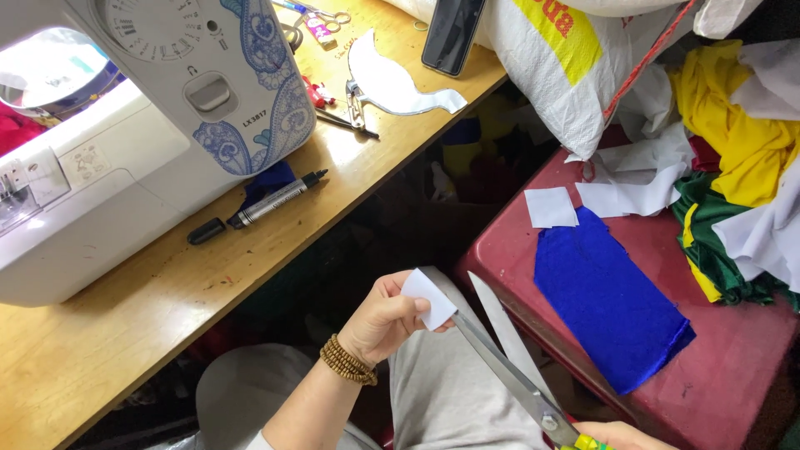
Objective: The person cuts a white piece of fabric into smaller squares using scissors, then places the squares on a blue fabric piece. They fold the blue fabric over the white squares and continue to arrange the materials.
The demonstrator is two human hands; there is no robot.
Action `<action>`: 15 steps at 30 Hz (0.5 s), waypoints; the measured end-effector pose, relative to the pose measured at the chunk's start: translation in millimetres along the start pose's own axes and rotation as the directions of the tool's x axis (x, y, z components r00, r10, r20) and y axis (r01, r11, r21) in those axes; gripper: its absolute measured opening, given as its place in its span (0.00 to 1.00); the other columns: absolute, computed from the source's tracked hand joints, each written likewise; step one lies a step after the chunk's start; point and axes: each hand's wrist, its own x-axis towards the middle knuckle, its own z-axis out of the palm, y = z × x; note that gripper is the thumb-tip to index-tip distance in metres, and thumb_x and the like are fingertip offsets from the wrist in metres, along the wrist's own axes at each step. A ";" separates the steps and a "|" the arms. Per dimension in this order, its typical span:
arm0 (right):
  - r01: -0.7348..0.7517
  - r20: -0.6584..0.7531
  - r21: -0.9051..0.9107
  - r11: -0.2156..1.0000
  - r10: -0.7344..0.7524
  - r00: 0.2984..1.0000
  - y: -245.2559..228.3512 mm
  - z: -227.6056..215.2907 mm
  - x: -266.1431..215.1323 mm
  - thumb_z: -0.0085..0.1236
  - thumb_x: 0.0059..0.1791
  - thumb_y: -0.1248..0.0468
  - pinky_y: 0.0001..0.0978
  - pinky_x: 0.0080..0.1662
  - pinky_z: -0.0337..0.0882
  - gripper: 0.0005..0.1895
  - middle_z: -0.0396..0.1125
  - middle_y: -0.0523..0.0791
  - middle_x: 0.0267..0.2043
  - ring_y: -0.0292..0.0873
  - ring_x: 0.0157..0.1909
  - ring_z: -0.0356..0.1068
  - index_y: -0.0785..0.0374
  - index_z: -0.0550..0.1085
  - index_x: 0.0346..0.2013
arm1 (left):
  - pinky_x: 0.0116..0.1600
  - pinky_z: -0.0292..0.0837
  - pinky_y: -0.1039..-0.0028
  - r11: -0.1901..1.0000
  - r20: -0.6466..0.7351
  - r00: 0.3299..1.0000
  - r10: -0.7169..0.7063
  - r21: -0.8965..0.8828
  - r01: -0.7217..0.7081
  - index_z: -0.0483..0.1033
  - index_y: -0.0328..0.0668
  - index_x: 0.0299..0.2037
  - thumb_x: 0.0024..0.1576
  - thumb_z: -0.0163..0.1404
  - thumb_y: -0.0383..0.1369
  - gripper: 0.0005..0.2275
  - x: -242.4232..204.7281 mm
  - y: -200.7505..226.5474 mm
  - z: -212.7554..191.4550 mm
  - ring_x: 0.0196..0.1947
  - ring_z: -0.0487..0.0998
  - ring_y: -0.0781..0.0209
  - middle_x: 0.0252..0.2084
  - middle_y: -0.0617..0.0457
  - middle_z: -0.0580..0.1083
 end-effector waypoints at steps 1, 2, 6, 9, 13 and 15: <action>0.000 0.000 0.002 1.000 0.000 1.000 -6.2 13.3 -8.2 0.49 0.56 0.74 0.36 0.56 0.69 0.19 0.80 0.55 0.49 0.49 0.48 0.75 0.78 0.82 0.58 | 0.46 0.84 0.64 1.000 0.001 1.000 -0.001 0.000 0.001 0.78 0.30 0.42 0.54 0.60 0.27 0.09 0.9 1.5 2.0 0.38 0.84 0.48 0.39 0.37 0.81; -0.050 0.049 0.073 0.996 0.047 0.998 -12.5 26.4 -16.3 0.46 0.57 0.70 0.37 0.56 0.70 0.19 0.78 0.57 0.47 0.51 0.48 0.75 0.80 0.80 0.55 | 0.45 0.83 0.64 0.997 -0.011 0.999 -0.042 0.069 0.043 0.77 0.31 0.38 0.52 0.60 0.27 0.08 1.8 2.9 4.0 0.37 0.84 0.45 0.37 0.36 0.80; 0.432 0.411 -0.477 0.765 -0.240 0.879 -42.2 102.5 -101.7 0.44 0.11 0.14 0.21 0.51 0.67 0.76 0.77 0.40 0.45 0.33 0.46 0.75 0.67 0.79 0.55 | 0.43 0.83 0.62 0.978 0.032 0.997 -0.076 0.198 0.068 0.78 0.31 0.35 0.51 0.61 0.26 0.07 3.5 0.1 6.4 0.36 0.84 0.45 0.36 0.39 0.81; 0.302 0.301 -0.543 0.783 -0.155 0.941 -58.7 131.7 -122.4 0.41 0.04 0.19 0.20 0.47 0.70 0.72 0.78 0.43 0.42 0.35 0.40 0.76 0.65 0.80 0.46 | 0.41 0.83 0.68 0.971 0.046 0.997 -0.057 0.235 0.044 0.78 0.32 0.36 0.52 0.60 0.25 0.06 4.5 -0.3 2.1 0.36 0.85 0.47 0.36 0.39 0.81; 0.069 0.289 -0.364 0.929 0.042 0.956 -45.8 84.7 -74.2 0.59 0.43 0.50 0.20 0.46 0.73 0.34 0.77 0.50 0.48 0.41 0.41 0.78 0.72 0.75 0.56 | 0.40 0.83 0.72 0.957 0.002 0.998 -0.063 0.284 0.060 0.79 0.35 0.34 0.52 0.62 0.26 0.05 5.3 2.3 0.6 0.35 0.84 0.56 0.36 0.45 0.81; -0.175 0.185 -0.133 0.976 0.198 0.963 -32.4 49.5 -30.3 0.41 0.58 0.59 0.30 0.50 0.74 0.22 0.77 0.57 0.47 0.50 0.43 0.77 0.77 0.76 0.52 | 0.40 0.84 0.69 0.966 -0.009 0.999 -0.043 0.253 0.044 0.79 0.36 0.29 0.50 0.63 0.24 0.05 7.8 3.3 1.5 0.34 0.84 0.54 0.34 0.45 0.81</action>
